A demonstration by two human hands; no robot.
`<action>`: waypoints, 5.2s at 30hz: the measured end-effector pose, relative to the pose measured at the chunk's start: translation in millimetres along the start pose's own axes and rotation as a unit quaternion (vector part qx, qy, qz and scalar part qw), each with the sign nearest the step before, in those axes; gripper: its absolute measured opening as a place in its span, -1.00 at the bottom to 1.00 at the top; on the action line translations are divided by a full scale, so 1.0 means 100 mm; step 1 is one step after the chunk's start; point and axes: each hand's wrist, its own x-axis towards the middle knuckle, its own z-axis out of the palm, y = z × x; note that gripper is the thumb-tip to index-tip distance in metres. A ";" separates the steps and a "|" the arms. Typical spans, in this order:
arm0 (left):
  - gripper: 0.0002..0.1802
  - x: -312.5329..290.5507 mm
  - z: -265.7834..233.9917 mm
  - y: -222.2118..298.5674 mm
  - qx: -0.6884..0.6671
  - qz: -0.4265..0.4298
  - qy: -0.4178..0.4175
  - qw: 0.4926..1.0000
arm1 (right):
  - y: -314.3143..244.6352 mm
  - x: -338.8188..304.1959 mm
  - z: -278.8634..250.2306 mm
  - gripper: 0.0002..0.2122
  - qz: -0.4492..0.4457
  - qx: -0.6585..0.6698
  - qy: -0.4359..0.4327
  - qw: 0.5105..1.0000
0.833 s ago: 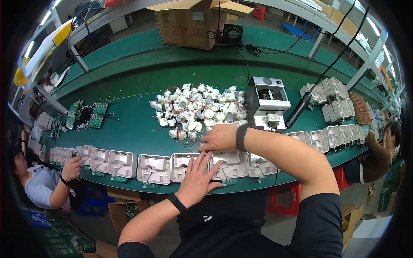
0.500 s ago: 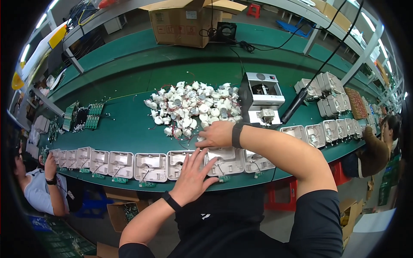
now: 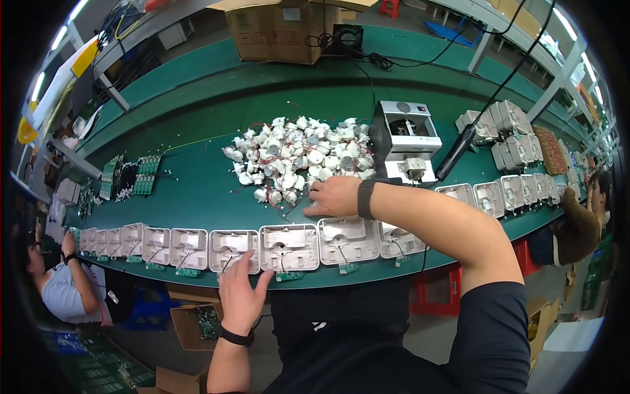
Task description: The person picks up a motor from a pile, places it into a plastic housing, and secures it by driving a screw with a power screwdriver. They then move the assembled housing to a stack on the workbench and repeat the process.
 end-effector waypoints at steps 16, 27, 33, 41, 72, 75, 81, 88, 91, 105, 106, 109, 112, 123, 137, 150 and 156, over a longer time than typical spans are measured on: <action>-0.48 0.13 -0.64 0.34 -0.268 -0.002 -0.059 0.962 | 0.10 -0.12 0.06 -0.75 0.010 0.059 0.018 0.998; -0.44 0.84 0.02 0.65 -0.777 -0.241 -0.183 0.552 | 0.54 -0.12 -0.86 -0.69 0.308 0.539 0.119 0.775; -0.37 1.13 0.20 1.07 -0.832 -0.252 -0.219 0.443 | 0.53 -0.18 -1.41 -0.67 0.272 0.641 0.259 0.669; -0.49 1.33 0.28 1.08 -0.910 -0.252 -0.168 0.281 | 0.11 -0.17 -1.84 -0.66 0.255 0.573 0.172 0.760; -0.72 0.57 0.11 0.56 -0.910 -0.311 -0.166 0.217 | 0.47 -0.36 -0.97 -0.67 0.429 0.355 0.079 0.827; -0.69 0.56 0.23 0.55 -0.909 -0.260 -0.215 0.246 | 0.51 -0.48 -1.27 -0.71 0.455 0.517 0.140 0.712; -0.61 0.48 0.20 0.66 -0.879 -0.166 -0.305 0.326 | 0.07 -0.68 -1.76 -0.70 0.303 0.634 0.157 0.694; -0.57 0.21 0.44 1.15 -0.723 -0.189 -0.460 0.479 | -0.90 -0.89 -1.61 -0.62 0.217 0.463 -0.073 0.856; -0.55 0.11 0.70 1.12 -0.735 -0.219 -0.481 0.424 | -1.07 -0.97 -1.58 -0.63 0.283 0.436 -0.059 0.852; -0.43 -0.06 0.86 1.36 -0.714 -0.351 -0.485 0.363 | -1.85 -1.49 -0.98 -0.66 0.287 0.134 0.191 0.929; -0.41 -0.09 0.86 1.37 -0.709 -0.348 -0.492 0.366 | -1.88 -1.50 -0.94 -0.66 0.292 0.131 0.203 0.925; -0.38 -0.10 0.88 1.39 -0.702 -0.343 -0.501 0.372 | -1.86 -1.55 -0.92 -0.66 0.310 0.153 0.222 0.912; -0.47 -0.08 0.91 1.37 -0.727 -0.320 -0.515 0.322 | -1.78 -1.60 -0.89 -0.64 0.333 0.203 0.237 0.890; -0.44 -0.01 0.96 1.47 -0.600 -0.128 -0.510 0.603 | -1.25 -1.73 -0.64 -0.70 0.440 0.207 0.201 0.850; -0.38 0.02 0.89 1.31 -0.646 -0.217 -0.567 0.463 | -1.24 -1.65 -0.49 -0.76 0.346 0.145 0.112 0.920; -0.52 0.07 0.52 1.06 -0.772 -0.243 -0.402 0.427 | -1.22 -1.59 -0.38 -0.77 0.343 0.148 0.118 0.920; -0.52 0.07 0.44 1.06 -0.788 -0.284 -0.358 0.412 | -1.33 -1.47 -0.69 -0.75 0.391 0.074 0.195 0.897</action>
